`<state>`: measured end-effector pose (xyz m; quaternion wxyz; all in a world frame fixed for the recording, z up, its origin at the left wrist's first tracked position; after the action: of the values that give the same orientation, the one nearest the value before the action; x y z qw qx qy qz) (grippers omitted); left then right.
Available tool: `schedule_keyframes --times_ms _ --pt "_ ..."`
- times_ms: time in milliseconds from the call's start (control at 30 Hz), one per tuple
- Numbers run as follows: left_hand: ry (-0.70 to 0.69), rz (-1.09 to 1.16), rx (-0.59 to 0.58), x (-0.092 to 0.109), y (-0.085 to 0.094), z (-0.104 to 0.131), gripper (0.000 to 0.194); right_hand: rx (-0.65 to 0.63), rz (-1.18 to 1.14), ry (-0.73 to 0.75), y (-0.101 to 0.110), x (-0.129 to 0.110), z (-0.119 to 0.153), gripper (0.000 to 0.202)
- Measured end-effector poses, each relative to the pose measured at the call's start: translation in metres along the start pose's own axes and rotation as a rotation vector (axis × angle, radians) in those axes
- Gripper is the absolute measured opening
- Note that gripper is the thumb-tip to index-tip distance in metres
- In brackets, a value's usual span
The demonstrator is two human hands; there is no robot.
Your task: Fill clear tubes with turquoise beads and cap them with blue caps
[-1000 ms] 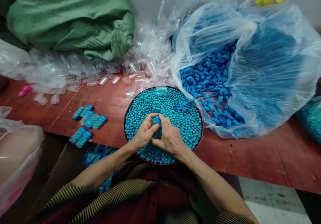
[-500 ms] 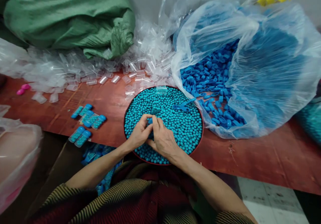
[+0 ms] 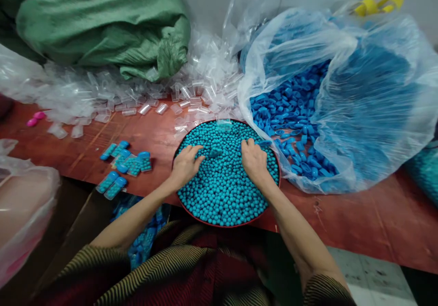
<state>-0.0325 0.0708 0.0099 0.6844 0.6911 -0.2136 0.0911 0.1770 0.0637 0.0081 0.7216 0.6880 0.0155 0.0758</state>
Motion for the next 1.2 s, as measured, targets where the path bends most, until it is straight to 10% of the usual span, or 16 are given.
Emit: schedule_keyframes --times_ms 367,600,833,1000,1200 --pt "-0.116 0.101 -0.120 0.027 -0.030 -0.012 0.016 0.205 -0.143 0.156 0.007 -0.021 0.004 0.024" --pt "-0.193 -0.002 -0.160 0.035 -0.039 -0.014 0.024 0.087 -0.148 0.278 -0.015 -0.029 0.003 0.038" --pt "-0.145 0.211 -0.183 0.031 -0.028 -0.020 0.025 0.204 -0.877 0.071 -0.022 0.017 0.002 0.051" --pt "-0.062 0.531 -0.341 0.026 -0.023 -0.023 0.020 0.274 -0.466 0.165 -0.005 0.025 0.019 0.043" --pt "0.247 0.980 -0.670 0.020 -0.041 -0.019 0.026 0.021 -0.108 0.463 -0.007 -0.001 0.022 0.035"
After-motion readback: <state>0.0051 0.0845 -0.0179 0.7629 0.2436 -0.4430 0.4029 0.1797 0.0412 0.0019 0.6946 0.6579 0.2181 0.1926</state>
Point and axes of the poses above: each hand's wrist, its own z-axis away from the middle knuckle, its own y-axis out of the back of the hand, x = y × z, the point moved 4 cm from there along -z, towards the middle knuckle, and after that the axes turned 10 degrees about y, right-handed, at the moved point
